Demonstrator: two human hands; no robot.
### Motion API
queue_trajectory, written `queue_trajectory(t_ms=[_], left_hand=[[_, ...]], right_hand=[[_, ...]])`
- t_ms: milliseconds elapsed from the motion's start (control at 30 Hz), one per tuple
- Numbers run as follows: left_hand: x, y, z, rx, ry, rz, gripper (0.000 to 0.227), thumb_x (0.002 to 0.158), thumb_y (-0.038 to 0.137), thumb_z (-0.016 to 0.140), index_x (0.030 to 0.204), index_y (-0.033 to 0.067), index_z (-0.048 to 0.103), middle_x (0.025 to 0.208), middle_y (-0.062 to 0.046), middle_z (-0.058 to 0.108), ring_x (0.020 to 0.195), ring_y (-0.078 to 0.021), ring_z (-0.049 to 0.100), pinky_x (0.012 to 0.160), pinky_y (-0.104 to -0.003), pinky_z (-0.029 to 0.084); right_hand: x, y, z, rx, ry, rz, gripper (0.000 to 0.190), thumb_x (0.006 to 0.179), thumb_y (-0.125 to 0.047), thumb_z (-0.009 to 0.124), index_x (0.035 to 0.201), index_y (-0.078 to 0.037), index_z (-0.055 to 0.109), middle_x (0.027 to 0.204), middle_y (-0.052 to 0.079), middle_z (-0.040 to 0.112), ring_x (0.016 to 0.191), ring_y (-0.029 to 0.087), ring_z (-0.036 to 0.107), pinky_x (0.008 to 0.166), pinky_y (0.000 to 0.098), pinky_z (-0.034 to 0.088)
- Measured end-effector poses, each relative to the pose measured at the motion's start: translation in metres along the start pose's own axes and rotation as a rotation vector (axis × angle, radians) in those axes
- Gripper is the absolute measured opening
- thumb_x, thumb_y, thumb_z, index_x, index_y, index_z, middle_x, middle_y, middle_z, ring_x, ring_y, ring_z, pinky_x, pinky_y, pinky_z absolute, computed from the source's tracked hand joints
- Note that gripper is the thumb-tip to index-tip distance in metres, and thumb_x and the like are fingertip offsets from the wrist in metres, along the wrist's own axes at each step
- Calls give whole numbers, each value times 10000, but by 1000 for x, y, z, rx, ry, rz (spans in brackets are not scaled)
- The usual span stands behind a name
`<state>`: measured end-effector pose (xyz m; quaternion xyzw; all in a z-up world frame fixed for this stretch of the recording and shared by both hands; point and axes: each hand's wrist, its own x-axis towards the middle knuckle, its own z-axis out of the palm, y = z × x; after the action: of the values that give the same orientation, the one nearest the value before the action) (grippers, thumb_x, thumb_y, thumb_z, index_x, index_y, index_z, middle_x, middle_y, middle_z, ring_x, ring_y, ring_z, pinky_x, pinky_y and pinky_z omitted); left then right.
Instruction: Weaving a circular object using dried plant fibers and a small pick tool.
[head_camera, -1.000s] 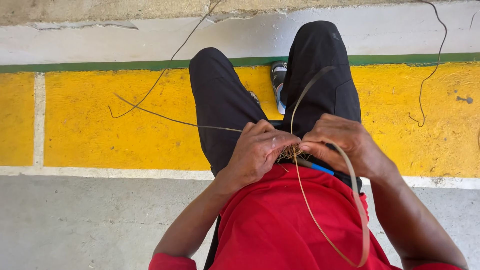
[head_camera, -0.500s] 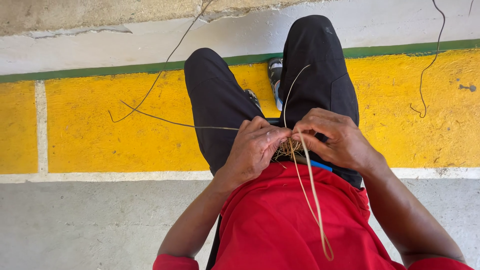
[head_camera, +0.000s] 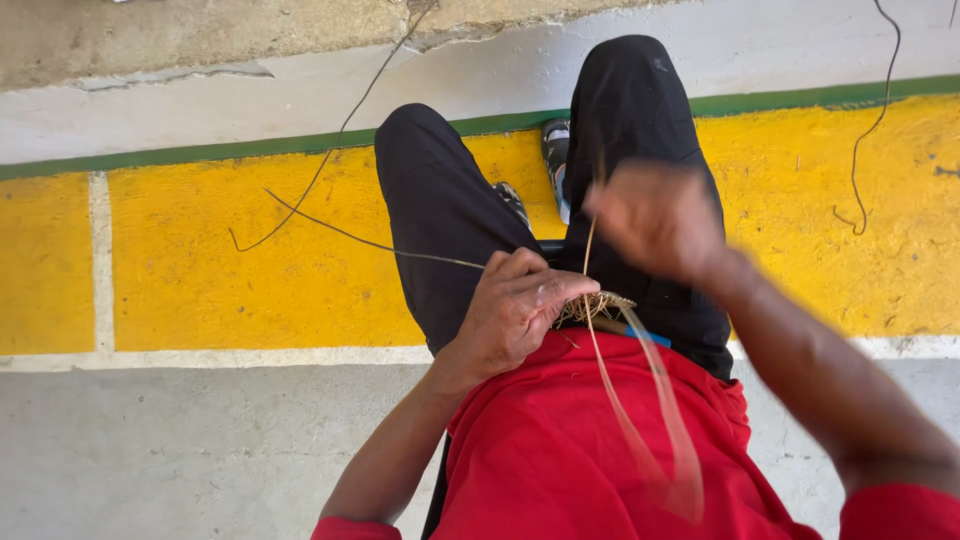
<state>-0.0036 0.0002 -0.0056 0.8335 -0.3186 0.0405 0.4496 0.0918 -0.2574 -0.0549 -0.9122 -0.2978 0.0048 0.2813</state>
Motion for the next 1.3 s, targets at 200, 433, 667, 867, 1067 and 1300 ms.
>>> queue_trajectory(t_ms=[200,433,667,867,1067,1300], left_hand=[[7,-6,-4,-7,6,42,317,927,43,696,1212,178,732,1114,42,763,939,-163,580,871,-331,380],[9,-13,-2,-77,4,-60,248,963,77,710,1181,185,760,944,50,739,892,-151,590,849,-327,387],[11,-8,3,-81,33,14,246,979,70,702,1196,178,742,1022,55,759,904,-127,583,893,-317,402],[18,-17,-1,-71,27,-27,254,956,60,715,1176,182,750,1009,39,769,892,-131,589,852,-317,389],[18,-2,-7,-79,-53,-14,354,899,15,648,1202,174,740,955,32,740,900,-162,593,884,-338,401],[21,4,-4,62,-46,17,235,961,94,706,1174,191,732,1009,24,769,900,-158,604,842,-323,405]], right_hand=[[49,71,-33,-161,526,49,312,1209,-142,623,913,-51,663,821,104,671,619,195,639,573,356,477],[-11,-64,-18,585,-51,122,233,1053,-268,587,1031,-88,733,743,37,670,678,163,641,630,302,529],[56,69,-51,-20,731,150,372,1248,-111,599,895,-47,697,800,68,700,677,167,678,629,357,519],[8,-44,-43,510,-12,-95,222,951,-133,700,1141,-23,732,967,87,755,854,157,735,754,315,587],[3,-57,-7,234,417,6,375,1072,-141,675,753,-2,536,711,135,492,625,267,496,598,410,434],[88,-26,-2,218,706,-203,545,1071,-166,685,593,-67,441,522,29,434,450,160,423,408,353,323]])
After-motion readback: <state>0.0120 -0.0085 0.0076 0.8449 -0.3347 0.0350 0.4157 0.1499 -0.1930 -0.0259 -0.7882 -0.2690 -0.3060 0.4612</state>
